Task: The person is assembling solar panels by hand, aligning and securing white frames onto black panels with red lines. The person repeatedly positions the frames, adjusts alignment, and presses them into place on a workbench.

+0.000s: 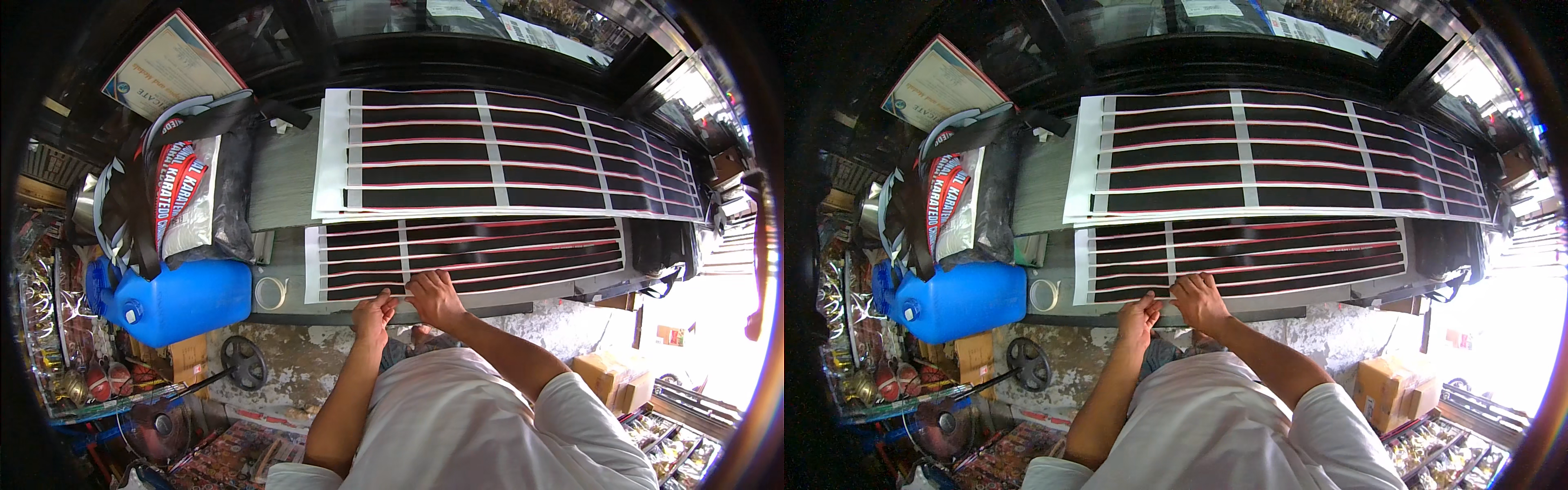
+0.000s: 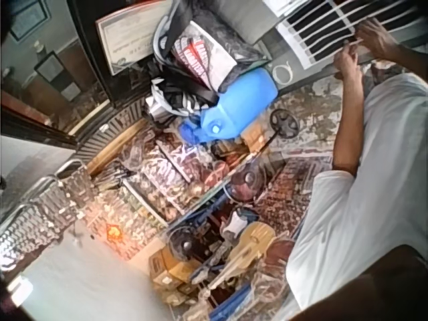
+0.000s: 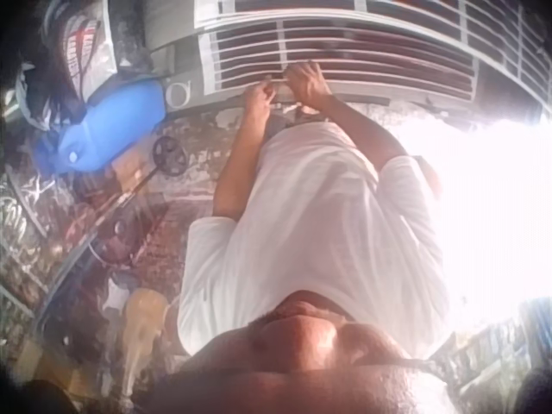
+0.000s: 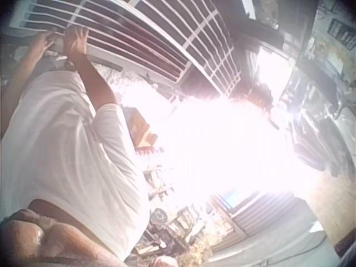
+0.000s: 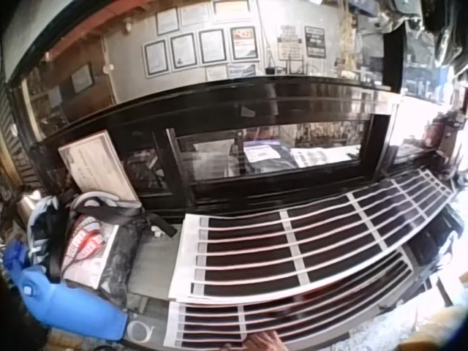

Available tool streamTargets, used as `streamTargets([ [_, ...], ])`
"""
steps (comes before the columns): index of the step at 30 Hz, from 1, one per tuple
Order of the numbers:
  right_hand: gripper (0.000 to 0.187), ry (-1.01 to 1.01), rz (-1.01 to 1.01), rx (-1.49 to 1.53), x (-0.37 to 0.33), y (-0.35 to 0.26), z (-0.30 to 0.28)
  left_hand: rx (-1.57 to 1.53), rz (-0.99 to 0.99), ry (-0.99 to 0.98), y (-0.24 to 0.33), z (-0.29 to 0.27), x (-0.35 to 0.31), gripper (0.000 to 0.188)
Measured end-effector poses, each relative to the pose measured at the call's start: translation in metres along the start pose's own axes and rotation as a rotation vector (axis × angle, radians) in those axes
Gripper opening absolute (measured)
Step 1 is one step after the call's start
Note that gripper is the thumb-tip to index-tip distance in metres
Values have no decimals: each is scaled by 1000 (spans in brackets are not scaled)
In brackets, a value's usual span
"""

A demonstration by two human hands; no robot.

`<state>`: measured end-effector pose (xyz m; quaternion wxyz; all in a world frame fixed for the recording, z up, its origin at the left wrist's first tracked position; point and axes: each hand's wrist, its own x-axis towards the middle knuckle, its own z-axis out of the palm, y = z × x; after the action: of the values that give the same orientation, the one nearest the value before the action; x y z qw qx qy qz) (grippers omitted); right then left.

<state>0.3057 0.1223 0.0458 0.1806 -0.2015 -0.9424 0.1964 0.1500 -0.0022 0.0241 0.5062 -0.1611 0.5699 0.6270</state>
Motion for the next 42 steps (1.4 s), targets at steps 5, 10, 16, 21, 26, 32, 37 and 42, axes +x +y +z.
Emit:
streamTargets([
  [5,35,-30,-30,84,5,0,-20,35,-1,35,2,-2,0,17],
  [10,35,-22,-55,101,3,6,-16,36,3,39,0,-1,-4,16],
  [16,24,-63,-105,53,6,4,-13,32,21,-7,3,-3,-5,15],
  [21,21,36,-84,50,3,10,-3,36,19,2,3,1,-6,15],
  [26,22,-5,-3,17,7,7,4,36,41,2,2,1,-8,16],
  [32,37,-121,63,33,0,-6,7,120,-26,-27,-2,-17,-5,18],
  [37,61,-269,-95,-87,-44,-4,14,278,68,105,1,-57,-17,17],
  [42,74,-344,-40,-195,-54,-16,14,726,937,387,45,-145,23,33],
])
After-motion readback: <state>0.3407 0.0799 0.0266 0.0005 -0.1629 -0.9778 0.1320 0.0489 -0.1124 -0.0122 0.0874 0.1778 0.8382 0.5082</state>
